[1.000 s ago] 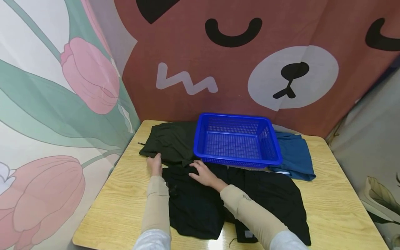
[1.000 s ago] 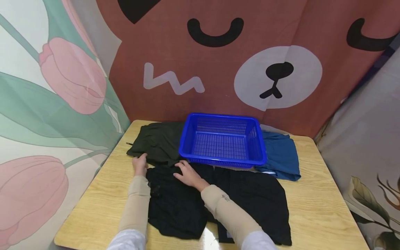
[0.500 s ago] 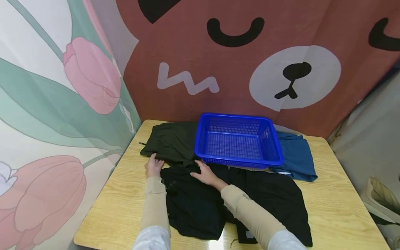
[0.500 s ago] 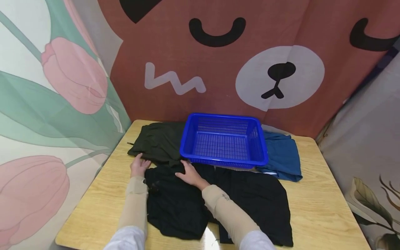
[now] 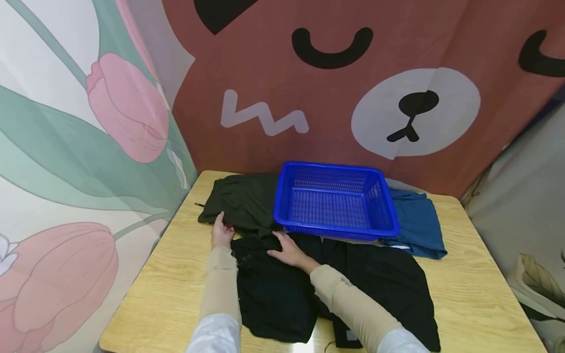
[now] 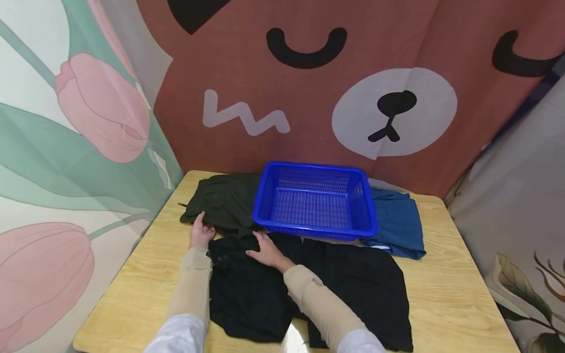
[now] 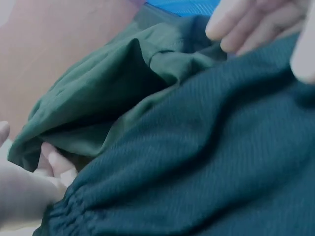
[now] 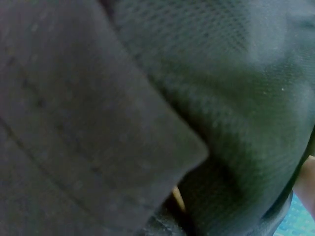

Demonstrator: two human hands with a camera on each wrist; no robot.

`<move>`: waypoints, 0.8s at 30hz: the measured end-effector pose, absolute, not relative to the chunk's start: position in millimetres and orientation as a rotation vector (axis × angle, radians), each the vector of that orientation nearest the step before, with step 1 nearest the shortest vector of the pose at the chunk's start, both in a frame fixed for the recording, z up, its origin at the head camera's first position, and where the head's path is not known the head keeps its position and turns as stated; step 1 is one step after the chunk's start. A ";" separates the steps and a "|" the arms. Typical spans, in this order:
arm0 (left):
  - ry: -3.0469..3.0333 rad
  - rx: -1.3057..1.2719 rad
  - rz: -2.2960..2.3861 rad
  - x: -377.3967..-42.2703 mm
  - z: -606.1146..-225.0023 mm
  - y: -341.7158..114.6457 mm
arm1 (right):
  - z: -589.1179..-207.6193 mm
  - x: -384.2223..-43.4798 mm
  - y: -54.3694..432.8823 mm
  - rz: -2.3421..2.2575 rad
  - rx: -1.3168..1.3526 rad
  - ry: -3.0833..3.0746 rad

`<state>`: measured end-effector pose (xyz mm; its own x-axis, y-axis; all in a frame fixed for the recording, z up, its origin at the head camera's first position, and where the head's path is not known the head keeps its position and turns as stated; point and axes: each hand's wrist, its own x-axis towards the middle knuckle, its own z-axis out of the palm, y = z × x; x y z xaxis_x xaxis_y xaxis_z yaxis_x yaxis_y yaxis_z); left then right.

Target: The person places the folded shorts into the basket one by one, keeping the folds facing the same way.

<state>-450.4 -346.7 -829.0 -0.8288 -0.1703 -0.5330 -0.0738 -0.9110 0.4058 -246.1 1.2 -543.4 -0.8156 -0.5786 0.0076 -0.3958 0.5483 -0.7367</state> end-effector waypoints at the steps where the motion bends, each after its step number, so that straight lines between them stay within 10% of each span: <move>1: -0.654 0.905 -2.898 -435.4 -794.1 -331.6 | -543.6 -246.4 1.5 -1.114 -0.820 2.558; 9: -0.411 1.063 -2.927 -320.9 -556.6 -229.5 | -547.7 -247.7 1.1 -1.027 -0.880 2.591; 17: -0.561 0.819 -3.182 -368.8 -642.2 -250.6 | -548.9 -245.9 0.2 -0.985 -0.915 2.604; 24: -0.816 1.099 -3.111 -327.7 -565.3 -226.4 | -551.5 -247.0 0.7 -0.983 -0.931 2.597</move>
<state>-327.7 -226.4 -565.3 -0.7613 0.0799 -0.6435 -0.3854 -0.8538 0.3499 -247.0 0.7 -551.5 -0.7778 -0.6281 0.0238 -0.4864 0.5775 -0.6557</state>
